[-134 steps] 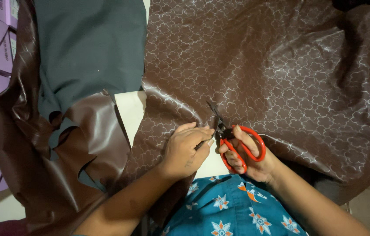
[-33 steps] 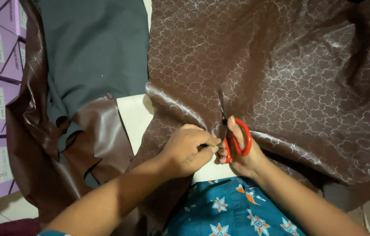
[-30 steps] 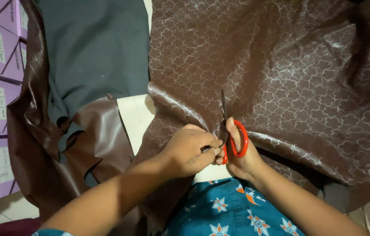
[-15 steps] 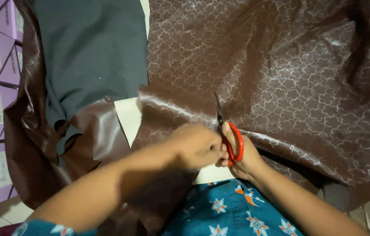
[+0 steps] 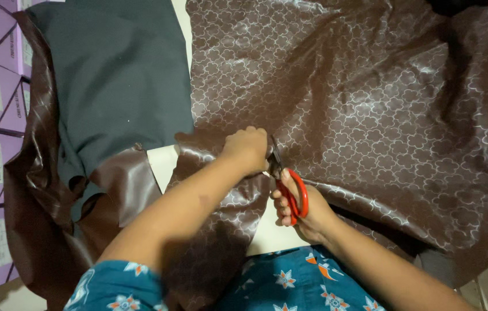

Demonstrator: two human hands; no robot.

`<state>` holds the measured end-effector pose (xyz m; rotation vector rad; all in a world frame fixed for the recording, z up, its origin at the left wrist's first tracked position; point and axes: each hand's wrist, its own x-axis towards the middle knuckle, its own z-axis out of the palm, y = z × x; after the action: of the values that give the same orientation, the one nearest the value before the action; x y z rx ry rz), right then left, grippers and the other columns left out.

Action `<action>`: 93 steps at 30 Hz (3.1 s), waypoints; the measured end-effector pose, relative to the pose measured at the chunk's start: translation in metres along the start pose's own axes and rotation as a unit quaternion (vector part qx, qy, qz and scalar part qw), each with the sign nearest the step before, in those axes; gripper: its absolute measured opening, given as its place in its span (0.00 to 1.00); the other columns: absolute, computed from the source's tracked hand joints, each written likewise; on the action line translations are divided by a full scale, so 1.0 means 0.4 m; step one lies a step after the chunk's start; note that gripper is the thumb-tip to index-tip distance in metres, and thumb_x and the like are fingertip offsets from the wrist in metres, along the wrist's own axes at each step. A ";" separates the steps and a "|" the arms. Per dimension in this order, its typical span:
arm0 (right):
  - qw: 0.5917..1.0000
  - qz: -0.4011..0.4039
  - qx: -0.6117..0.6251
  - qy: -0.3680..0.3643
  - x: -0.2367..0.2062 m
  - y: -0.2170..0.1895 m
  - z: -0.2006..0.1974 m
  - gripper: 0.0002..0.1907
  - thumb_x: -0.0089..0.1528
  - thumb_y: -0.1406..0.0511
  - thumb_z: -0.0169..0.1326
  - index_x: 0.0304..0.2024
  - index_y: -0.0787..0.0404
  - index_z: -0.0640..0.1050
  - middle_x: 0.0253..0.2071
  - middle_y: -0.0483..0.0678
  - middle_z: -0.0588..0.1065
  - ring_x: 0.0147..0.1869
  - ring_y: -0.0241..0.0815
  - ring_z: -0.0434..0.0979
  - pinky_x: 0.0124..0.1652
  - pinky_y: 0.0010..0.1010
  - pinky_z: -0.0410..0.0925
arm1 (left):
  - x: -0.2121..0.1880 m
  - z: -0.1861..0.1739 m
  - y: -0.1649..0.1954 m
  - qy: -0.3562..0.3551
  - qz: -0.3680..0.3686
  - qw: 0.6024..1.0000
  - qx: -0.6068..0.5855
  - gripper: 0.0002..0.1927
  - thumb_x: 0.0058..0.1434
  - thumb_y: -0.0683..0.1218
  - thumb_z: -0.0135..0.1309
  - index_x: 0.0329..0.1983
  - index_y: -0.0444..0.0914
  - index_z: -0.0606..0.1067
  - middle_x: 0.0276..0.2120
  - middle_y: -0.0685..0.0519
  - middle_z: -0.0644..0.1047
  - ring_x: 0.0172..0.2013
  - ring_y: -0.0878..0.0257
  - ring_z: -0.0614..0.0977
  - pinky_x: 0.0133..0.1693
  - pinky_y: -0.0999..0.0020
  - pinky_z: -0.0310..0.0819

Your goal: The person uses red-handled scissors to cut a large piece of brown patterned fabric on a white table. They repeatedly reposition and trim the material, separating sections while stacks of purple boxes are visible in the background.

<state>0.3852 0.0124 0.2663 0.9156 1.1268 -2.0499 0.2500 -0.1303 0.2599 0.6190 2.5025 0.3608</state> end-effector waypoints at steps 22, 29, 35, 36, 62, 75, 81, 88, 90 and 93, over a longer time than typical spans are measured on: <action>0.995 -0.061 -0.078 0.005 0.038 -0.050 0.046 0.28 0.61 0.40 0.50 0.32 0.57 0.71 0.20 0.41 0.65 0.21 0.36 0.64 0.24 0.32 0.69 | -0.135 0.032 -0.004 0.298 0.164 0.940 -0.023 0.03 0.53 0.39 0.54 0.32 0.36 0.76 0.35 0.46 0.75 0.39 0.49 0.79 0.38 0.56 0.76; 0.991 -0.062 -0.115 0.033 0.046 -0.060 0.035 0.31 0.62 0.39 0.50 0.36 0.61 0.75 0.21 0.41 0.67 0.22 0.35 0.67 0.26 0.33 0.70 | -0.140 0.025 -0.007 0.307 0.152 0.939 -0.023 0.03 0.53 0.39 0.55 0.31 0.37 0.75 0.35 0.46 0.75 0.39 0.49 0.78 0.37 0.57 0.76; 0.996 0.001 -0.067 -0.065 0.068 -0.151 0.020 0.39 0.57 0.34 0.44 0.38 0.64 0.75 0.30 0.47 0.72 0.31 0.43 0.76 0.37 0.41 0.77 | -0.156 0.017 -0.001 0.330 0.166 0.929 -0.030 0.03 0.53 0.39 0.55 0.31 0.37 0.74 0.35 0.48 0.73 0.39 0.51 0.78 0.38 0.58 0.75; 0.994 -0.001 -0.079 -0.073 0.069 -0.159 0.018 0.40 0.58 0.34 0.44 0.39 0.64 0.75 0.31 0.48 0.72 0.32 0.43 0.76 0.38 0.41 0.77 | -0.157 0.014 -0.001 0.335 0.167 0.927 -0.033 0.03 0.53 0.39 0.55 0.32 0.37 0.74 0.36 0.48 0.73 0.40 0.51 0.78 0.38 0.58 0.75; 0.987 -0.062 -0.135 -0.067 0.090 -0.162 0.000 0.37 0.62 0.35 0.44 0.36 0.64 0.74 0.22 0.42 0.66 0.25 0.35 0.66 0.27 0.31 0.68 | -0.174 0.015 -0.001 0.330 0.159 0.928 -0.067 0.05 0.56 0.41 0.57 0.36 0.38 0.75 0.38 0.49 0.73 0.41 0.52 0.77 0.41 0.58 0.75; 0.985 -0.061 -0.148 -0.058 0.088 -0.171 -0.011 0.36 0.63 0.37 0.44 0.33 0.63 0.74 0.21 0.41 0.65 0.23 0.33 0.65 0.22 0.27 0.65 | -0.178 0.013 -0.008 0.332 0.151 0.927 -0.084 0.04 0.57 0.41 0.57 0.35 0.37 0.74 0.37 0.48 0.73 0.41 0.50 0.77 0.42 0.57 0.74; 0.985 -0.063 -0.154 -0.055 0.085 -0.176 -0.012 0.35 0.63 0.38 0.44 0.33 0.64 0.74 0.20 0.40 0.64 0.20 0.31 0.63 0.20 0.25 0.65 | -0.183 0.009 -0.014 0.325 0.152 0.927 -0.105 0.03 0.59 0.41 0.56 0.35 0.37 0.74 0.38 0.48 0.73 0.41 0.50 0.77 0.42 0.57 0.74; 0.984 -0.076 -0.146 -0.065 0.091 -0.168 -0.009 0.34 0.65 0.39 0.46 0.33 0.65 0.73 0.18 0.40 0.64 0.19 0.30 0.62 0.18 0.22 0.61 | -0.182 0.009 -0.024 0.346 0.149 0.921 -0.100 0.03 0.60 0.40 0.56 0.34 0.37 0.74 0.37 0.48 0.74 0.41 0.50 0.77 0.43 0.57 0.74; 0.985 -0.078 -0.140 -0.060 0.093 -0.162 -0.007 0.34 0.65 0.39 0.46 0.33 0.65 0.74 0.18 0.40 0.64 0.19 0.30 0.61 0.18 0.22 0.61 | -0.181 0.009 -0.024 0.350 0.146 0.920 -0.101 0.03 0.59 0.40 0.56 0.34 0.37 0.74 0.37 0.47 0.74 0.41 0.49 0.77 0.42 0.56 0.74; 0.987 -0.089 -0.127 -0.043 0.098 -0.143 0.002 0.34 0.64 0.39 0.46 0.34 0.65 0.75 0.18 0.39 0.64 0.19 0.30 0.61 0.19 0.24 0.61 | -0.182 0.008 -0.026 0.349 0.147 0.920 -0.103 0.03 0.59 0.41 0.56 0.34 0.37 0.74 0.37 0.47 0.74 0.40 0.49 0.77 0.42 0.56 0.74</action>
<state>0.3183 0.0300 0.2609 0.6153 1.4275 -2.0023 0.3031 -0.1749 0.2850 0.9004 2.9635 1.1119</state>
